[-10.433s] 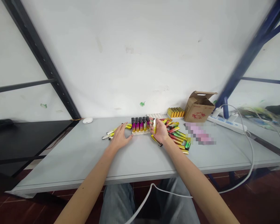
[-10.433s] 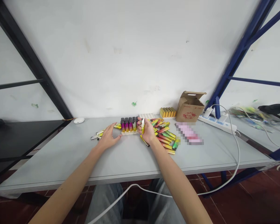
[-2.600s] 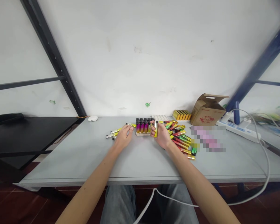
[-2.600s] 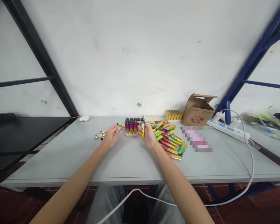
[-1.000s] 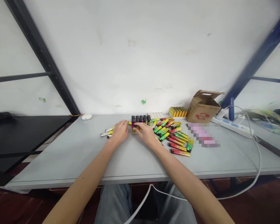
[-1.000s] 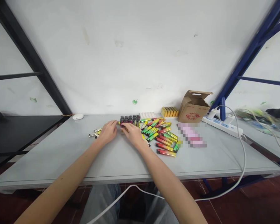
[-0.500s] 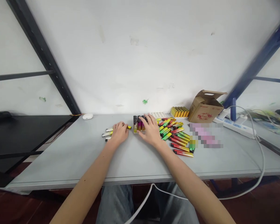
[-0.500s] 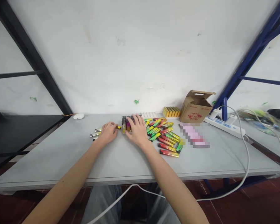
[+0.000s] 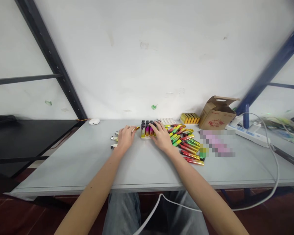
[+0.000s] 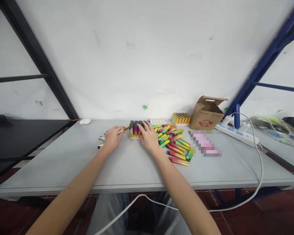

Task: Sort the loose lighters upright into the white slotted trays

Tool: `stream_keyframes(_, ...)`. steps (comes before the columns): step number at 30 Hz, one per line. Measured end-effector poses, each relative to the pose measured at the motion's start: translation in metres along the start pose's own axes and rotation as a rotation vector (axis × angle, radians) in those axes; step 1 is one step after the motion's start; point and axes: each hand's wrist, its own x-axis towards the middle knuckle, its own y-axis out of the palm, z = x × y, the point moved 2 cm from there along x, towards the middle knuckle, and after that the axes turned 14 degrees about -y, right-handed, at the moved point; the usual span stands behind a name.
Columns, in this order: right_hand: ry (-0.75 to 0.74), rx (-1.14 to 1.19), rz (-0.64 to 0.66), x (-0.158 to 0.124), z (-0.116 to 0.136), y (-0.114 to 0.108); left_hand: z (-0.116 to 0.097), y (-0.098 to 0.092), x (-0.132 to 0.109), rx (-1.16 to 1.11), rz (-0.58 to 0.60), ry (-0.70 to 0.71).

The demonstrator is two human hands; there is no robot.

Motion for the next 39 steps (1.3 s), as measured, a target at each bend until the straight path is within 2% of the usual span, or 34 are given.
stream_keyframes(4,-0.013,0.0,-0.025,0.002,0.0,0.005,-0.005,-0.011,0.002,-0.301,-0.216,-0.114)
stream_keyframes(6,-0.009,0.005,-0.068,0.004,0.004,0.002,-0.01,-0.018,0.0,-0.46,-0.324,-0.089)
stream_keyframes(8,0.005,0.019,-0.165,0.005,0.01,-0.006,-0.017,-0.023,-0.004,-0.594,-0.369,-0.023)
stream_keyframes(11,-0.003,0.091,-0.317,0.008,0.022,-0.02,-0.027,-0.024,-0.011,-0.692,-0.299,0.073)
stream_keyframes(14,-0.095,0.229,-0.27,0.009,0.033,-0.022,-0.035,-0.018,-0.02,-0.65,-0.229,0.114)
stream_keyframes(17,-0.073,0.301,-0.216,0.007,0.038,-0.015,-0.039,-0.012,-0.025,-0.544,-0.231,0.115)
stream_keyframes(21,0.042,0.424,-0.245,0.006,0.035,-0.009,-0.038,-0.015,-0.025,-0.489,-0.236,0.129)
stream_keyframes(23,0.167,0.554,-0.315,0.007,0.03,-0.011,-0.036,-0.017,-0.023,-0.494,-0.218,0.116)
stream_keyframes(26,0.422,0.919,-0.467,0.011,0.019,-0.014,-0.03,-0.018,-0.018,-0.497,-0.192,0.061)
stream_keyframes(29,0.584,1.363,-0.514,0.014,0.012,-0.015,-0.024,-0.014,-0.014,-0.476,-0.161,0.035)
stream_keyframes(31,0.64,1.518,-0.482,0.015,0.009,-0.016,-0.022,-0.011,-0.012,-0.447,-0.139,0.044)
stream_keyframes(34,0.683,1.613,-0.436,0.013,0.006,-0.018,-0.02,-0.006,-0.011,-0.357,-0.115,0.057)
stream_keyframes(39,0.755,1.822,-0.487,0.012,0.003,-0.02,-0.019,0.003,-0.011,-0.219,0.029,0.15)
